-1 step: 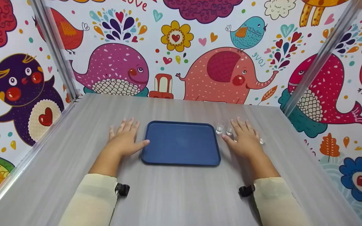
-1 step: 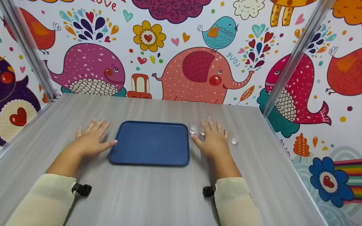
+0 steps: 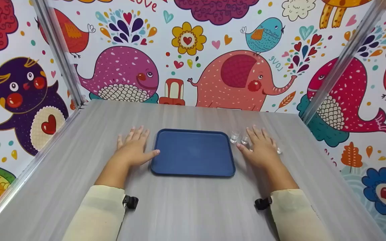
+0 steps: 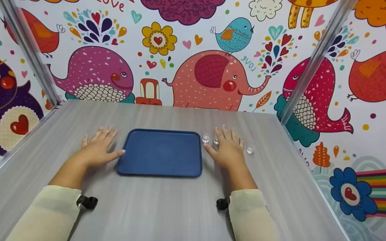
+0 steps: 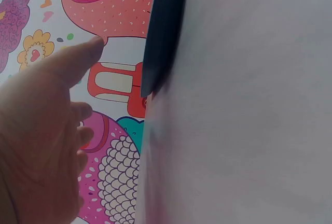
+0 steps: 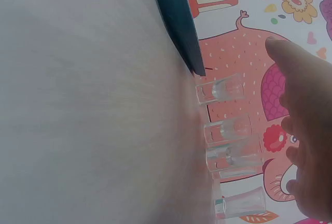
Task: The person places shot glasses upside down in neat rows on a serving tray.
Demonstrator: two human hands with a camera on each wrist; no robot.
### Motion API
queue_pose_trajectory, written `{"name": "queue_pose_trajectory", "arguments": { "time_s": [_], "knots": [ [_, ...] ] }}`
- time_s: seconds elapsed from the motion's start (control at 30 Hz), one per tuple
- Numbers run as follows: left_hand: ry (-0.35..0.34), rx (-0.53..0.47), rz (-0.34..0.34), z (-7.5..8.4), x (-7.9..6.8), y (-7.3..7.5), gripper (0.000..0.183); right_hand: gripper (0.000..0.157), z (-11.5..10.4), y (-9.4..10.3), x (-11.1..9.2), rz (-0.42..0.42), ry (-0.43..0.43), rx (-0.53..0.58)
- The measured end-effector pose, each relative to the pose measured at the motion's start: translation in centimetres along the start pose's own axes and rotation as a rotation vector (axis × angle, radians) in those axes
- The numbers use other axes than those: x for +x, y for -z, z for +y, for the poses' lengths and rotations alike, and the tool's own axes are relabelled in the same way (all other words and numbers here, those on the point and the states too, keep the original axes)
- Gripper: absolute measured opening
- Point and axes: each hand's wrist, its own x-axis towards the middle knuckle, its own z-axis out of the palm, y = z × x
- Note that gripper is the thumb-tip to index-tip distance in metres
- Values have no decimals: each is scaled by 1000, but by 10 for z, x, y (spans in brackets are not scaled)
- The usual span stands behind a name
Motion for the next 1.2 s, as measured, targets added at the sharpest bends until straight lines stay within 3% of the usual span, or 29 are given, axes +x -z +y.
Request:
{"name": "queue_pose_trajectory", "arguments": {
  "time_s": [0.2, 0.33, 0.7, 1.2],
  "knots": [
    [-64, -16, -161, 1, -5, -2, 112, 103, 15, 10, 0, -14, -55, 27],
    [-68, -9, -207, 2, -5, -1, 112, 107, 23, 13, 3, -26, -74, 35],
    [-101, -41, -265, 0, -5, -2, 107, 95, 44, 15, 3, -23, -141, 111],
    [-81, -88, -295, 2, -5, -3, 111, 80, 87, 28, -4, 29, -295, 476]
  ]
}}
